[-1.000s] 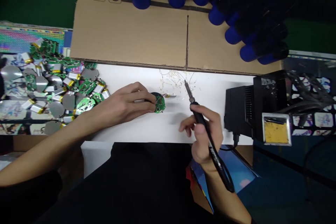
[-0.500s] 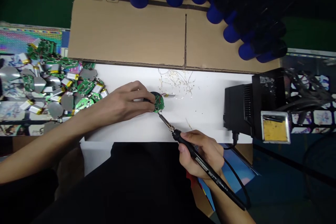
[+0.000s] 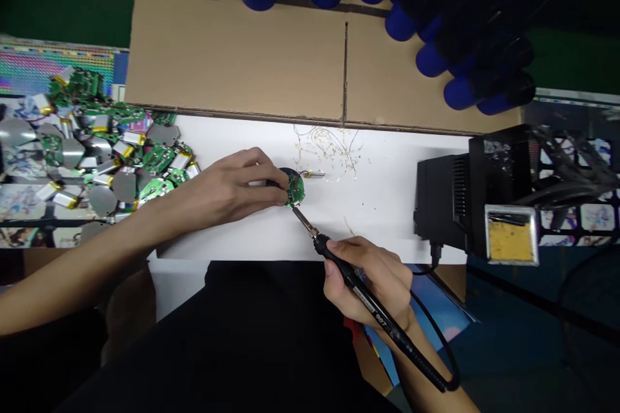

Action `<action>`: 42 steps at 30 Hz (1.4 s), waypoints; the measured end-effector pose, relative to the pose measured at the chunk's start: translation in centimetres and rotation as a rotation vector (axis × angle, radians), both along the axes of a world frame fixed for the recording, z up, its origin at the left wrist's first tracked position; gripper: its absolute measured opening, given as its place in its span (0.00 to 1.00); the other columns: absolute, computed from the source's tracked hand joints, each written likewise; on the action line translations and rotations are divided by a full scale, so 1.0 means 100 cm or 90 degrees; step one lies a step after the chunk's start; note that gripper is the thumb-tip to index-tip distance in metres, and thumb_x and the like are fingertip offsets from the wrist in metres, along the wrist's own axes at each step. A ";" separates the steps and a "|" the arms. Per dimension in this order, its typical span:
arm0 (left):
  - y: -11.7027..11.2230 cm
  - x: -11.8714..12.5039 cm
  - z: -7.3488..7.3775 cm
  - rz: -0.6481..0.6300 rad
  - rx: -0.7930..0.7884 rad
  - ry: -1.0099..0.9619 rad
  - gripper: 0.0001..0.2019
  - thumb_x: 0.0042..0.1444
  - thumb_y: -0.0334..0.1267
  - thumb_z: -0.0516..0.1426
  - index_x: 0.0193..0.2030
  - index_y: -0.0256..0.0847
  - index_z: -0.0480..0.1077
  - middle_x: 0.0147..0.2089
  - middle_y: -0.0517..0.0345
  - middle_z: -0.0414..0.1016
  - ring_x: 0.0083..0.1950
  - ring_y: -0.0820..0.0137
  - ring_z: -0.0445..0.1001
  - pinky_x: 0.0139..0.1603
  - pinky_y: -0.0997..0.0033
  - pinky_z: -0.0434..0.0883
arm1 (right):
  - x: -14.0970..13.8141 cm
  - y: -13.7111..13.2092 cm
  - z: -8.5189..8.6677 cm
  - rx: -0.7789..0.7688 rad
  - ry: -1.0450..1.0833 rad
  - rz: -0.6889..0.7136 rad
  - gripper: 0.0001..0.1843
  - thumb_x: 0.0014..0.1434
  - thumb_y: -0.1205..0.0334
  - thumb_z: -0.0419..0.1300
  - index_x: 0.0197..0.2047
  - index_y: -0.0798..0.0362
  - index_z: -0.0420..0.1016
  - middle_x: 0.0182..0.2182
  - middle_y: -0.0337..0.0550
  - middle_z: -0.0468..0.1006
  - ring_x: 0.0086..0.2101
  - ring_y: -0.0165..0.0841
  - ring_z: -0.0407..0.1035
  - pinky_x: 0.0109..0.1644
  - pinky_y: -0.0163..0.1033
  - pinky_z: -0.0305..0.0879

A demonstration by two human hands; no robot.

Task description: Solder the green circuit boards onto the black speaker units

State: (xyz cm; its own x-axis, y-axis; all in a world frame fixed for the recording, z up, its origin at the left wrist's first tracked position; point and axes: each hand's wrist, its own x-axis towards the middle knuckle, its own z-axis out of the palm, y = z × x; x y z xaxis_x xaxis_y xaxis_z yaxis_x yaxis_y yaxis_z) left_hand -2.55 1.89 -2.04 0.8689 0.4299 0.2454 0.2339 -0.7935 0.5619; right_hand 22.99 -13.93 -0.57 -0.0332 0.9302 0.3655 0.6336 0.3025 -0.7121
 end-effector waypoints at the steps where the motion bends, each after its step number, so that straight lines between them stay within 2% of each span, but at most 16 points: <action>1: 0.000 0.000 0.000 0.000 0.000 0.000 0.13 0.77 0.40 0.53 0.48 0.44 0.80 0.54 0.52 0.83 0.50 0.62 0.73 0.54 0.61 0.73 | 0.000 0.001 0.001 0.003 -0.004 0.009 0.21 0.57 0.71 0.71 0.53 0.46 0.82 0.35 0.42 0.89 0.28 0.40 0.84 0.30 0.42 0.85; 6: 0.000 0.000 0.001 0.000 -0.008 -0.002 0.13 0.77 0.40 0.53 0.48 0.44 0.80 0.54 0.51 0.83 0.51 0.62 0.74 0.54 0.61 0.73 | -0.002 0.002 0.005 0.016 -0.037 0.016 0.22 0.58 0.69 0.71 0.55 0.42 0.81 0.34 0.40 0.89 0.25 0.39 0.82 0.26 0.41 0.82; 13: -0.001 0.001 0.002 0.002 0.006 0.016 0.13 0.77 0.40 0.53 0.48 0.45 0.80 0.54 0.52 0.83 0.51 0.62 0.74 0.55 0.61 0.73 | -0.006 0.002 0.009 0.003 -0.045 -0.006 0.20 0.60 0.69 0.70 0.54 0.43 0.81 0.36 0.40 0.90 0.28 0.40 0.84 0.31 0.42 0.84; 19: 0.000 0.001 0.004 -0.005 0.013 0.013 0.12 0.77 0.39 0.54 0.49 0.43 0.80 0.54 0.51 0.83 0.51 0.62 0.74 0.54 0.61 0.73 | -0.001 0.000 0.004 0.017 -0.050 0.007 0.21 0.58 0.69 0.71 0.54 0.43 0.82 0.35 0.40 0.88 0.24 0.37 0.81 0.27 0.41 0.82; 23: 0.000 0.001 0.003 -0.010 0.039 0.025 0.13 0.77 0.39 0.52 0.50 0.42 0.79 0.55 0.52 0.82 0.51 0.61 0.73 0.54 0.61 0.73 | 0.004 -0.005 0.000 0.062 -0.073 -0.001 0.22 0.59 0.67 0.71 0.56 0.43 0.82 0.34 0.39 0.88 0.26 0.40 0.82 0.25 0.43 0.81; 27: 0.001 0.000 0.002 -0.010 0.036 0.020 0.12 0.77 0.39 0.53 0.49 0.43 0.79 0.54 0.51 0.82 0.51 0.61 0.73 0.54 0.62 0.73 | 0.008 -0.006 0.002 0.122 -0.047 -0.022 0.18 0.58 0.68 0.69 0.52 0.49 0.84 0.30 0.40 0.86 0.27 0.40 0.82 0.26 0.43 0.82; 31: 0.000 0.001 0.003 -0.007 0.025 0.011 0.11 0.76 0.39 0.54 0.49 0.44 0.79 0.54 0.51 0.83 0.51 0.62 0.74 0.54 0.62 0.72 | 0.014 -0.007 0.002 0.107 -0.022 -0.073 0.11 0.60 0.64 0.69 0.47 0.49 0.84 0.30 0.40 0.86 0.27 0.38 0.82 0.24 0.40 0.80; 34: -0.001 0.001 0.004 -0.008 0.029 0.025 0.12 0.77 0.39 0.53 0.49 0.44 0.79 0.54 0.51 0.82 0.51 0.62 0.74 0.54 0.62 0.72 | 0.020 -0.010 -0.005 0.067 0.057 -0.125 0.10 0.59 0.64 0.71 0.46 0.50 0.84 0.32 0.40 0.86 0.27 0.37 0.82 0.25 0.39 0.79; 39: -0.001 0.000 0.007 -0.001 0.037 0.043 0.12 0.77 0.38 0.53 0.50 0.44 0.79 0.54 0.52 0.83 0.51 0.62 0.74 0.54 0.62 0.72 | 0.023 -0.001 -0.024 0.020 0.240 -0.221 0.09 0.62 0.61 0.71 0.44 0.52 0.79 0.29 0.37 0.81 0.20 0.30 0.75 0.20 0.35 0.71; 42: -0.003 -0.003 0.005 0.010 0.032 0.024 0.09 0.75 0.38 0.56 0.50 0.44 0.79 0.55 0.52 0.82 0.53 0.61 0.75 0.55 0.59 0.72 | 0.024 0.006 -0.039 0.022 0.269 -0.268 0.12 0.63 0.59 0.71 0.45 0.51 0.75 0.27 0.34 0.79 0.21 0.30 0.75 0.24 0.35 0.73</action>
State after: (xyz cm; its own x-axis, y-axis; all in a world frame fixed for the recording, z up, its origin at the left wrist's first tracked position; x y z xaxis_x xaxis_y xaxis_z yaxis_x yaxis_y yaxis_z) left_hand -2.86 1.57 -1.53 0.8712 0.4317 0.2336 0.2673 -0.8164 0.5118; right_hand 25.41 -13.28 -4.50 0.4910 0.8190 0.2969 0.3677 0.1142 -0.9229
